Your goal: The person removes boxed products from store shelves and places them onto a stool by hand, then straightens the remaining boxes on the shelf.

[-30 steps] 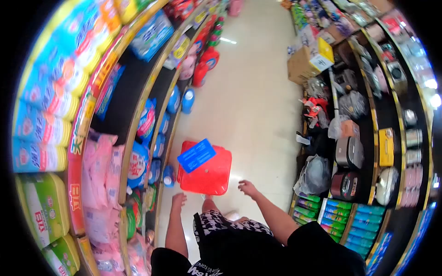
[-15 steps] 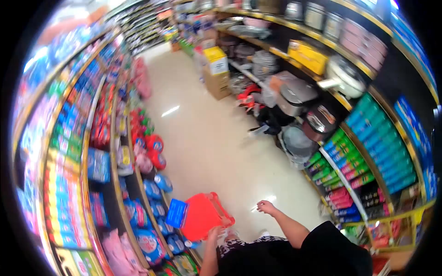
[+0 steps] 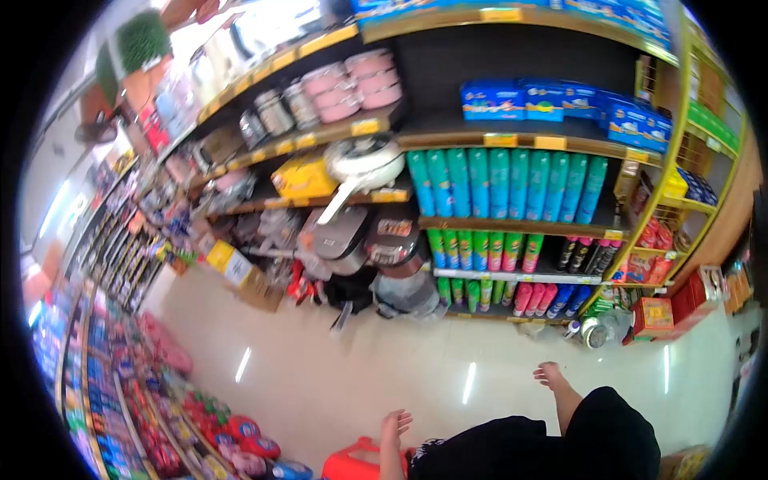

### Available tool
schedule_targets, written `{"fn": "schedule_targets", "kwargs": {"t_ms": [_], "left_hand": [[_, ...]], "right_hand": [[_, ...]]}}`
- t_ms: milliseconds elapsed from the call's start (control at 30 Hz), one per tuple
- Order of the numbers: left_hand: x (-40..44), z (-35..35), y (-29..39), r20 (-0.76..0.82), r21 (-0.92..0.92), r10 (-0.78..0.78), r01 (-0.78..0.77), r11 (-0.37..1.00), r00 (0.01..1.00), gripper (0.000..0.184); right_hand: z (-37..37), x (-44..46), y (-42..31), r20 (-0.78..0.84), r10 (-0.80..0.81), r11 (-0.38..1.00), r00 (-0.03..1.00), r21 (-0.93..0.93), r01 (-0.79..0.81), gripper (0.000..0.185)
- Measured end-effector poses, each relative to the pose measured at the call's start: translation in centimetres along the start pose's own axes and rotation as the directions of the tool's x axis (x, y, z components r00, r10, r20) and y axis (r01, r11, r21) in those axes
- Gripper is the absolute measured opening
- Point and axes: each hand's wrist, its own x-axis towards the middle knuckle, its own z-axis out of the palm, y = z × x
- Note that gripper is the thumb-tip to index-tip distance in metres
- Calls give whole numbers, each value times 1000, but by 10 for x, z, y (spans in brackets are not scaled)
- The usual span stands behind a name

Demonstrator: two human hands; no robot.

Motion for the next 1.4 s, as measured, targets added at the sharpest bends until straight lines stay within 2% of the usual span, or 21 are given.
{"fn": "schedule_targets", "kwargs": {"t_ms": [67,167,200,367,467,700,800,867,933,967,1067,1133,1167,1200,1233,1267,1333,1400], "left_hand": [[11,32,39,73,45,54,-57,997,996,38],[30,71,78,157,104,107,-124,987,982,37],[32,84,88,187,105,114,-135,985,976,37],[30,115,119,349,177,109,-180,967,931,35],[33,118,140,363,238,58,-153,959,930,34],[85,116,207,357,196,161,-242,950,920,35],[106,111,243,374,119,262,-327,938,890,32],[107,106,272,311,82,329,-370,925,892,30],[119,96,284,281,49,363,-391,919,888,27],[128,92,285,283,24,373,-395,918,884,26],[141,91,288,262,-33,400,-406,913,879,24],[139,99,305,271,-42,393,-397,917,879,22],[141,106,314,309,-58,432,-437,898,847,21],[142,114,323,344,-75,472,-478,875,811,21],[143,122,331,374,-94,509,-515,852,775,20],[144,133,343,396,-113,542,-546,830,742,20],[142,163,375,439,-154,606,-609,778,664,19],[122,193,419,467,-111,661,-703,703,588,19]], "right_hand": [[-26,0,12,-108,27,988,994,156,-10,21],[-35,-14,31,-144,87,973,986,224,-53,20],[-37,3,48,-112,127,971,986,217,-101,20],[0,-17,42,-67,135,966,989,232,-116,22],[27,-19,22,-38,109,968,993,231,-97,24],[72,-10,-71,-59,-54,963,997,261,68,24],[82,-1,-130,-118,-139,924,983,341,172,22],[83,39,-150,-175,-242,889,955,356,290,20],[99,5,-205,-238,-402,812,884,353,464,17],[106,16,-224,-276,-426,773,861,383,506,16],[119,-25,-296,-180,-557,747,811,318,584,15],[124,-48,-336,-234,-611,686,756,318,654,20],[128,-66,-359,-282,-671,648,686,226,727,21],[122,-68,-377,-272,-709,622,651,194,759,22],[117,-72,-393,-253,-783,535,568,192,823,24],[118,-91,-417,-283,-790,527,544,140,838,22],[114,-110,-458,-293,-861,397,415,120,910,18],[105,-116,-495,-286,-915,281,286,59,958,17]]}}
